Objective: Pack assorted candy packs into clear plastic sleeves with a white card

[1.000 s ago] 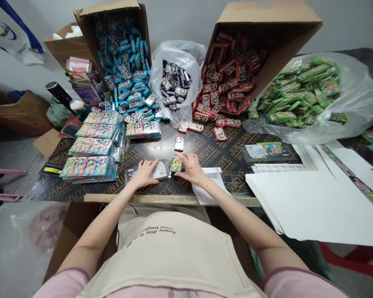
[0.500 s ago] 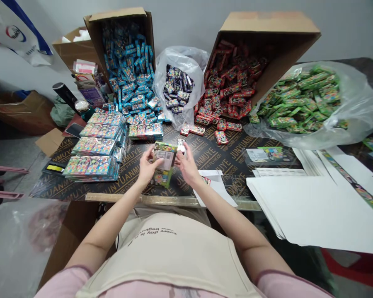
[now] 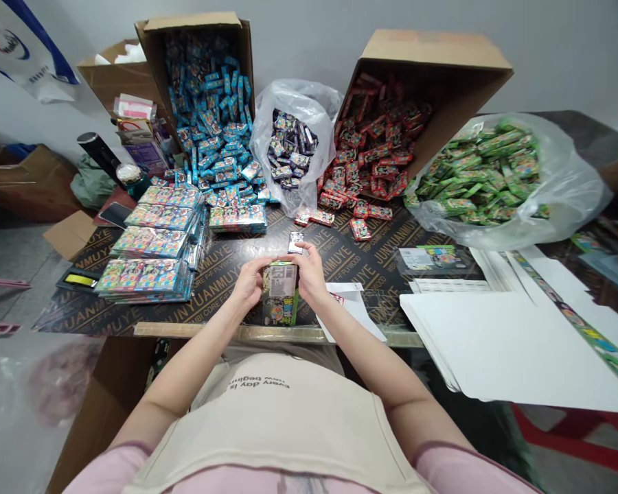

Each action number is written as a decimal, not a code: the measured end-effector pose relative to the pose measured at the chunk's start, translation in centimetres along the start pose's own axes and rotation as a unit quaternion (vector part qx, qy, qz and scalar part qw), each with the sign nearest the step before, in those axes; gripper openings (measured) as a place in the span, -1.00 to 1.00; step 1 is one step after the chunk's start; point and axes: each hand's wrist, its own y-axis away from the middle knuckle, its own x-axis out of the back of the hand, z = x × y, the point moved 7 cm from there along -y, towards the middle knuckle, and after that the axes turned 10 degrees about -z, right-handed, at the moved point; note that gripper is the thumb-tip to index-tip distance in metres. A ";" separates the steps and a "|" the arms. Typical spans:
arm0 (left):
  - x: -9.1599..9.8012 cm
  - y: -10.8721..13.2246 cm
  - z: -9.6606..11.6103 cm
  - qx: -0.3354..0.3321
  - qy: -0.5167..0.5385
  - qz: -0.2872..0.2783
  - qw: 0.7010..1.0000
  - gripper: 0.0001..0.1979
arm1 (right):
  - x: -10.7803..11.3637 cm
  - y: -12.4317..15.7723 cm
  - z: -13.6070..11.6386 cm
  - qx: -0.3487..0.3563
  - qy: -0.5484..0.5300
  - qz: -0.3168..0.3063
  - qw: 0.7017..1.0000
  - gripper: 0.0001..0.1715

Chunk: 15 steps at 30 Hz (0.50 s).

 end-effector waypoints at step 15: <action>-1.4 -0.2 6.0 -0.137 -0.347 -0.090 0.923 -0.78 | 2.1 0.2 -1.5 0.093 0.146 -0.080 0.982 -0.77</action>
